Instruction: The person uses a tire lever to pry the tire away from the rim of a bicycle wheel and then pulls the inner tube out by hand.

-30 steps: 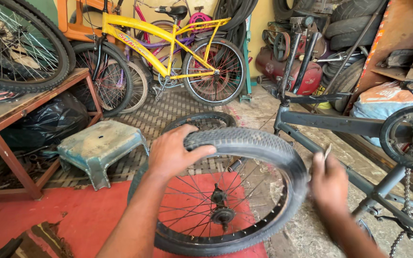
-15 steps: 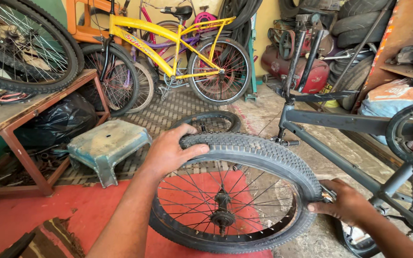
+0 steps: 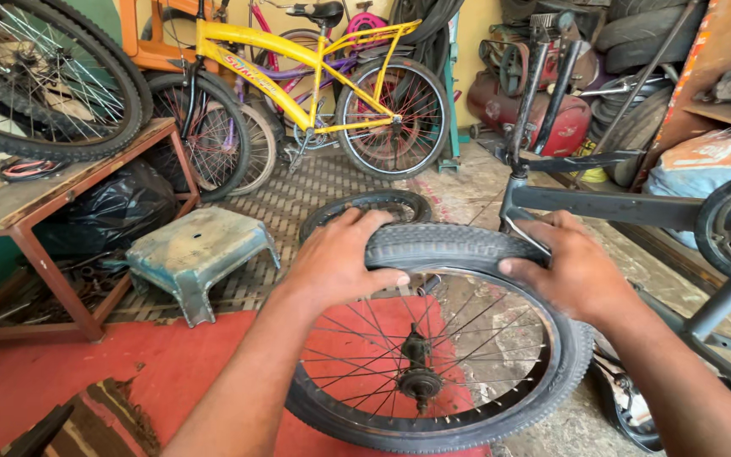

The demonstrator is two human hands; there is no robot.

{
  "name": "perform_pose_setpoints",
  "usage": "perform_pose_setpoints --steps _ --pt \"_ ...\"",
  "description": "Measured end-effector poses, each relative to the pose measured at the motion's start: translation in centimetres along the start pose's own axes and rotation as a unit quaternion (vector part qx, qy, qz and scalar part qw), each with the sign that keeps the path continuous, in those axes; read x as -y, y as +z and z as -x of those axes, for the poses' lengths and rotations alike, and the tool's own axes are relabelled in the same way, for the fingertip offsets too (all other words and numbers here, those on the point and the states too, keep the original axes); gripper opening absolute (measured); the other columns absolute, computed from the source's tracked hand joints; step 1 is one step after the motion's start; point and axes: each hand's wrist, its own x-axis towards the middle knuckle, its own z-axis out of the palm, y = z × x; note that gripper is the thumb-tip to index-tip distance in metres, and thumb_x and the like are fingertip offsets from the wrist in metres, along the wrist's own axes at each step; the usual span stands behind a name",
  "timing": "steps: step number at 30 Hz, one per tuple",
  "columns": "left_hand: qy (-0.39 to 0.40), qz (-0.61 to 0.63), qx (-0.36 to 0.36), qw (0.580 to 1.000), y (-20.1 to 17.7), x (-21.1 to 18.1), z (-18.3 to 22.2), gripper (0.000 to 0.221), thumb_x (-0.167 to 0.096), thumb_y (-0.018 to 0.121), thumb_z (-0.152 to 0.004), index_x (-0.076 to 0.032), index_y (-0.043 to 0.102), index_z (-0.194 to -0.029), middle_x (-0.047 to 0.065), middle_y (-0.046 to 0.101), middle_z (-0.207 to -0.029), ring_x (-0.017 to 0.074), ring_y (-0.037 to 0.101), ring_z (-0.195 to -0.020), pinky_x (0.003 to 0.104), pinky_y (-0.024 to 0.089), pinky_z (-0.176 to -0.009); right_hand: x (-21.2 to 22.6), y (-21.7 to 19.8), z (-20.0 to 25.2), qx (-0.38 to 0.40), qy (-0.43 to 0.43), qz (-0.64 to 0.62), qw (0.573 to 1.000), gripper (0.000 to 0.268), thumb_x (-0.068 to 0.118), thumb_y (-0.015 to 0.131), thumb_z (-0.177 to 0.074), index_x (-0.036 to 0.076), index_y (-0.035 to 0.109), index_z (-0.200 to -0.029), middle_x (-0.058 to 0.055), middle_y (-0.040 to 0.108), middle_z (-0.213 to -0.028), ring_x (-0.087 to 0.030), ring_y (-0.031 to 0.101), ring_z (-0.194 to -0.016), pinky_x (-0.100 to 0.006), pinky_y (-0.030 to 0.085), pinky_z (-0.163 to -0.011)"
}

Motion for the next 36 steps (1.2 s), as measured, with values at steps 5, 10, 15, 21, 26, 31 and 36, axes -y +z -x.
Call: perform_pose_setpoints --steps 5,10,15,21,26,31,36 --pt "-0.119 -0.025 0.120 0.985 -2.2 0.6 -0.7 0.090 -0.056 0.086 -0.059 -0.013 0.056 -0.132 0.020 0.069 -0.123 0.0386 0.068 -0.114 0.049 0.053 -0.098 -0.9 -1.4 0.0 0.029 -0.007 0.046 0.999 0.052 0.018 0.070 -0.090 0.020 0.067 -0.142 -0.018 0.060 -0.095 -0.036 0.065 -0.091 -0.042 0.052 -0.086" --pt "-0.036 -0.030 0.052 0.998 -1.5 -0.9 -1.3 0.095 -0.061 0.089 -0.057 -0.009 0.057 -0.131 0.020 0.062 -0.131 0.0392 0.058 -0.123 0.051 0.047 -0.099 0.8 -4.1 0.2 0.027 -0.142 -0.060 0.988 0.045 0.016 0.071 -0.087 0.017 0.069 -0.132 -0.015 0.074 -0.103 -0.033 0.071 -0.087 -0.041 0.055 -0.078" --pt "-0.014 -0.132 0.060 0.989 -0.1 -3.4 -1.9 0.094 -0.059 0.091 -0.053 -0.010 0.065 -0.129 0.017 0.065 -0.124 0.0370 0.060 -0.119 0.053 0.046 -0.098 3.8 -4.5 0.6 0.161 -0.064 -0.110 0.979 0.020 0.020 0.067 -0.094 0.015 0.072 -0.113 -0.003 0.075 -0.086 -0.021 0.073 -0.083 -0.039 0.060 -0.075" --pt "-0.012 -0.098 0.077 0.992 -1.2 -3.1 -1.8 0.079 -0.054 0.090 -0.056 -0.011 0.071 -0.120 0.017 0.075 -0.097 0.0371 0.072 -0.094 0.048 0.054 -0.087 6.1 -4.3 0.8 0.151 -0.098 -0.036 0.983 0.018 0.025 0.076 -0.082 0.013 0.075 -0.096 -0.012 0.074 -0.075 -0.033 0.071 -0.069 -0.045 0.055 -0.066" --pt "-0.052 -0.107 0.115 0.986 -1.6 -3.7 -1.7 0.072 -0.055 0.087 -0.060 -0.014 0.073 -0.117 0.016 0.076 -0.098 0.0360 0.072 -0.098 0.048 0.054 -0.090 6.7 -3.4 1.2 0.169 0.008 -0.003 0.986 0.019 0.030 0.077 -0.084 0.014 0.074 -0.093 -0.012 0.074 -0.071 -0.033 0.072 -0.069 -0.045 0.054 -0.068" --pt "-0.042 -0.099 0.108 0.988 -1.7 -3.8 -1.8 0.068 -0.054 0.086 -0.060 -0.014 0.075 -0.113 0.016 0.075 -0.101 0.0359 0.071 -0.099 0.049 0.053 -0.090 5.8 -2.3 1.0 0.154 -0.007 -0.036 0.987 0.020 0.030 0.077 -0.084 0.011 0.075 -0.089 -0.010 0.074 -0.068 -0.029 0.071 -0.064 -0.042 0.054 -0.063" --pt "-0.037 -0.086 0.130 0.987 -1.6 -3.9 -1.7 0.062 -0.055 0.084 -0.060 -0.014 0.077 -0.106 0.015 0.076 -0.100 0.0350 0.071 -0.100 0.049 0.053 -0.090 4.3 -1.8 0.0 0.237 0.047 -0.094 0.966 0.021 0.030 0.075 -0.086 0.009 0.075 -0.086 -0.004 0.073 -0.059 -0.017 0.067 -0.056 -0.037 0.053 -0.058"
